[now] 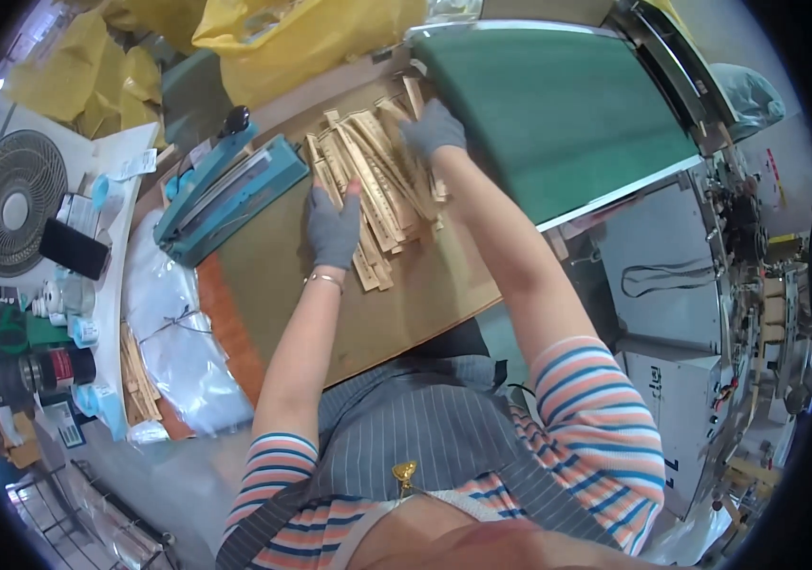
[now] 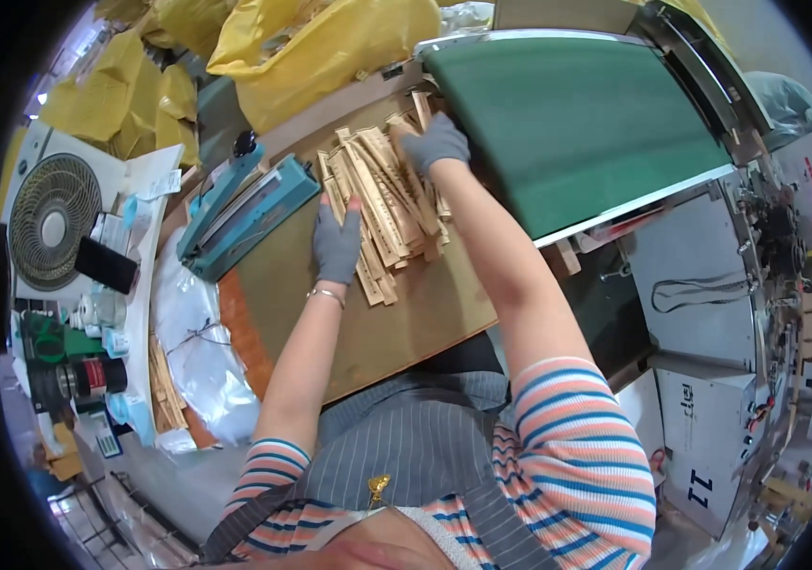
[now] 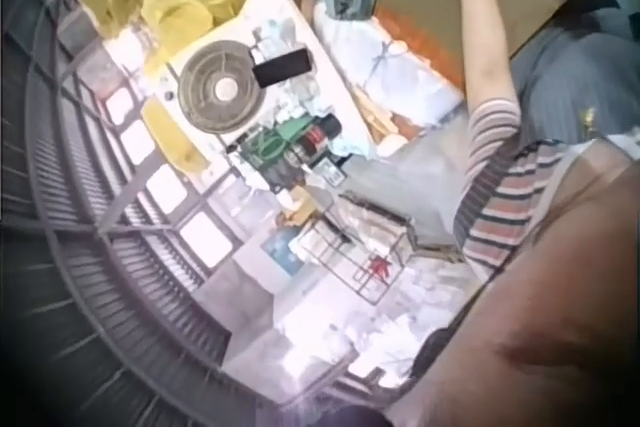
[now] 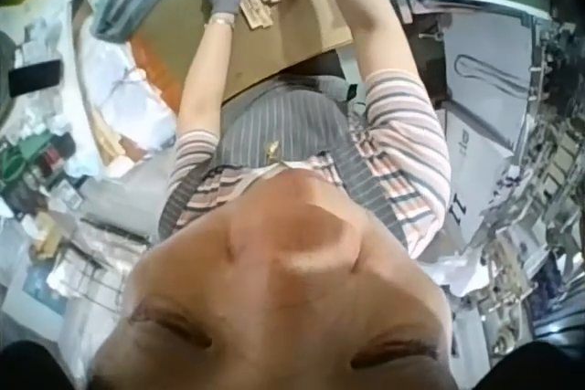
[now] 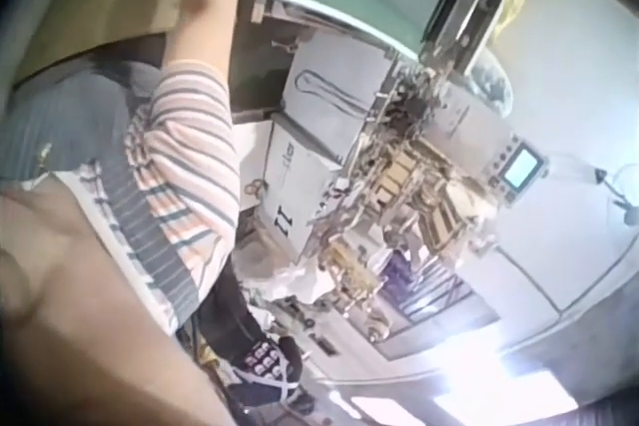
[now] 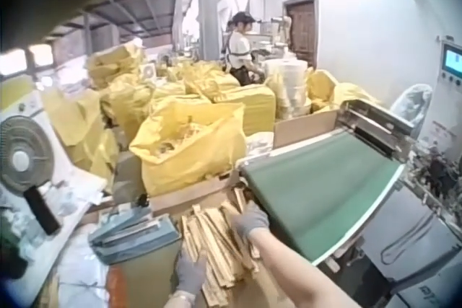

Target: Gathering bundles of wooden sticks, placing them into plastic bags, and sealing the bags using a heat sealer.

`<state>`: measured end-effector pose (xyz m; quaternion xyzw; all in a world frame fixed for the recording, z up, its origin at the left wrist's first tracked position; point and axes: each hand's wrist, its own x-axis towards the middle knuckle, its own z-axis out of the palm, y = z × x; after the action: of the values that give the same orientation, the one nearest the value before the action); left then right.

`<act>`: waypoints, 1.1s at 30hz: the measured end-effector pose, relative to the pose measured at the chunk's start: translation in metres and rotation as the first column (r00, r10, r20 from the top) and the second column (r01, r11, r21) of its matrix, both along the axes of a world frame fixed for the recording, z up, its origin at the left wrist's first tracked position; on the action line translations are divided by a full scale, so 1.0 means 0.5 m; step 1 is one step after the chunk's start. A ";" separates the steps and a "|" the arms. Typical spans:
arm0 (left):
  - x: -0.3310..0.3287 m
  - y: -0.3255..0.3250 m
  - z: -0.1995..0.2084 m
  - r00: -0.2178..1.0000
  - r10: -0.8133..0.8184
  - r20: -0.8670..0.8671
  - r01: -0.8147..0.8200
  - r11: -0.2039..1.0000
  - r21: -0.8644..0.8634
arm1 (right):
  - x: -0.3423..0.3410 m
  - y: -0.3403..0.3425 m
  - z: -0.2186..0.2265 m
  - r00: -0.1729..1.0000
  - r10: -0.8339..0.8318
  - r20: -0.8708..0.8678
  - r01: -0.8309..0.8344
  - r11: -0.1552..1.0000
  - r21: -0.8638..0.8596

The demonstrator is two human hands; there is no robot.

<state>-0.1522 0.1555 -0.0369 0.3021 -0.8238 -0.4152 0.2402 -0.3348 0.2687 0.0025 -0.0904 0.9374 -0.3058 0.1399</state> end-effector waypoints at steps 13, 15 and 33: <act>0.066 -0.070 0.020 1.000 -0.014 -0.001 0.011 0.731 0.682 | 0.260 -0.053 -0.024 0.753 0.486 0.443 0.217 0.452 -0.865; 0.132 -0.060 0.127 0.915 -0.180 -0.362 0.375 0.711 0.595 | 0.305 -0.044 0.036 0.846 0.466 0.257 0.096 0.342 -0.935; 0.354 -0.022 0.179 0.820 -0.543 -0.180 0.556 0.830 0.034 | 0.531 0.024 0.158 0.790 0.585 -0.181 -0.448 0.351 -0.822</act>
<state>0.0247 0.1446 0.0528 0.0268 -0.8350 -0.5247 0.1636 -0.0695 0.2805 0.0817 -0.4142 0.5837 -0.6574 0.2360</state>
